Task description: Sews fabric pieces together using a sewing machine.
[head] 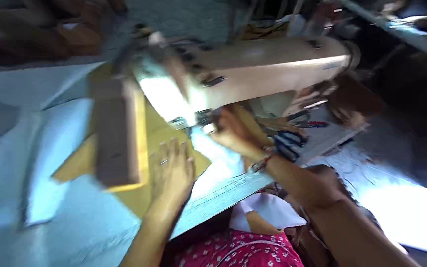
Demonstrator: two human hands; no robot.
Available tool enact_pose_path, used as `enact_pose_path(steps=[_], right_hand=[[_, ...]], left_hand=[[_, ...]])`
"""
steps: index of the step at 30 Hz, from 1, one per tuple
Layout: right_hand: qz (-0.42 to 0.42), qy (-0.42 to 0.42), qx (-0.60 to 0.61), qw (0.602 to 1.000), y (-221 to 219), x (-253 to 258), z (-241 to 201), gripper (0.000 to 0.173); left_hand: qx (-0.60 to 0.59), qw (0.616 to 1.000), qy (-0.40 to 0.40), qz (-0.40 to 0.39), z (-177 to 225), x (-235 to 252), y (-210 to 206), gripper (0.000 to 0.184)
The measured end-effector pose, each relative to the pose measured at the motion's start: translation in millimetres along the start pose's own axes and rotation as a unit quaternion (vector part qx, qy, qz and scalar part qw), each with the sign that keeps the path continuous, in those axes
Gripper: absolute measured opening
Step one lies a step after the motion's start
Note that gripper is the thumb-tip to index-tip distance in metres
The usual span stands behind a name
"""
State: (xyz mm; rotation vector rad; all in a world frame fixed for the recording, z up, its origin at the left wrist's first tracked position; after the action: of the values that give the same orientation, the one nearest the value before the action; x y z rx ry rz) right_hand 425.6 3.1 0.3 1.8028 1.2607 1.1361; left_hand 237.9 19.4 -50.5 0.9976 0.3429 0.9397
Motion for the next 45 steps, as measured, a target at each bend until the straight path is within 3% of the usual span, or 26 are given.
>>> enact_pose_path(steps=[2, 6, 10, 17, 23, 25, 28, 30, 37, 39, 40, 43, 45], right_hand=[[0.020, 0.027, 0.027, 0.999, -22.4, 6.8, 13.6, 0.028], [-0.086, 0.045, 0.025, 0.995, -43.7, 25.0, 15.2, 0.039], [-0.096, 0.046, 0.050, 0.993, -19.2, 13.7, -1.6, 0.033], [-0.013, 0.135, 0.043, 0.990, -28.1, 19.2, 4.4, 0.025], [0.025, 0.095, 0.102, 0.990, -36.4, 16.9, 5.4, 0.028], [0.042, 0.109, 0.071, 0.991, -48.7, 25.8, 11.2, 0.030], [-0.051, 0.112, 0.031, 0.992, -27.6, 12.8, 1.2, 0.027], [-0.052, 0.104, 0.005, 0.993, -20.1, 5.6, 0.7, 0.028], [0.004, 0.148, -0.086, 0.985, -32.3, 13.4, -1.2, 0.026], [0.076, 0.187, -0.065, 0.977, -54.5, 24.6, 9.9, 0.021], [0.071, 0.180, -0.056, 0.980, -56.5, 24.7, 11.8, 0.021], [-0.092, 0.045, -0.026, 0.994, -25.1, 10.8, -2.6, 0.023], [-0.094, 0.010, -0.003, 0.996, -25.2, 13.4, 0.3, 0.027]], left_hand=[[0.011, 0.999, 0.034, -0.019, -0.4, -0.3, -1.0, 0.051], [0.023, 0.999, 0.034, -0.022, -0.5, 1.2, -1.4, 0.052], [0.017, 0.999, 0.033, -0.028, 3.1, 0.5, 2.3, 0.052], [0.025, 0.998, 0.038, -0.044, 4.9, 0.8, 3.5, 0.052], [0.030, 0.998, 0.037, -0.050, 4.4, 1.0, 4.3, 0.052], [0.026, 0.997, 0.037, -0.058, 4.5, 1.0, 5.9, 0.051], [0.005, 0.996, 0.045, -0.079, 3.8, 8.1, 18.0, 0.046], [-0.018, 0.998, 0.041, -0.049, -1.1, 17.8, 24.1, 0.036], [-0.070, 0.997, 0.025, -0.024, -17.6, 36.9, 17.8, 0.030], [-0.076, 0.997, 0.011, -0.016, -23.7, 35.9, 16.6, 0.030], [-0.076, 0.997, 0.004, -0.012, -27.4, 35.2, 15.3, 0.031], [-0.073, 0.997, -0.008, -0.006, -39.0, 35.3, 11.8, 0.034], [-0.061, 0.998, -0.011, -0.003, -46.7, 38.0, 10.3, 0.039]])
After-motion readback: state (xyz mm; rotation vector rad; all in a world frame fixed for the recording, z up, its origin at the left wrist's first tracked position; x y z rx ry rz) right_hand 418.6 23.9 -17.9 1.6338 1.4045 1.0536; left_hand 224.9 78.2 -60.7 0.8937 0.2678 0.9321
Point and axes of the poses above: each hand's wrist, its own x-axis towards the middle knuckle, its own y-axis out of the back of the hand, z = x × y, the point moved 3 cm from there along x, towards the middle knuckle, and after that the axes turned 10 degrees about -x, right-handed, at the moved point
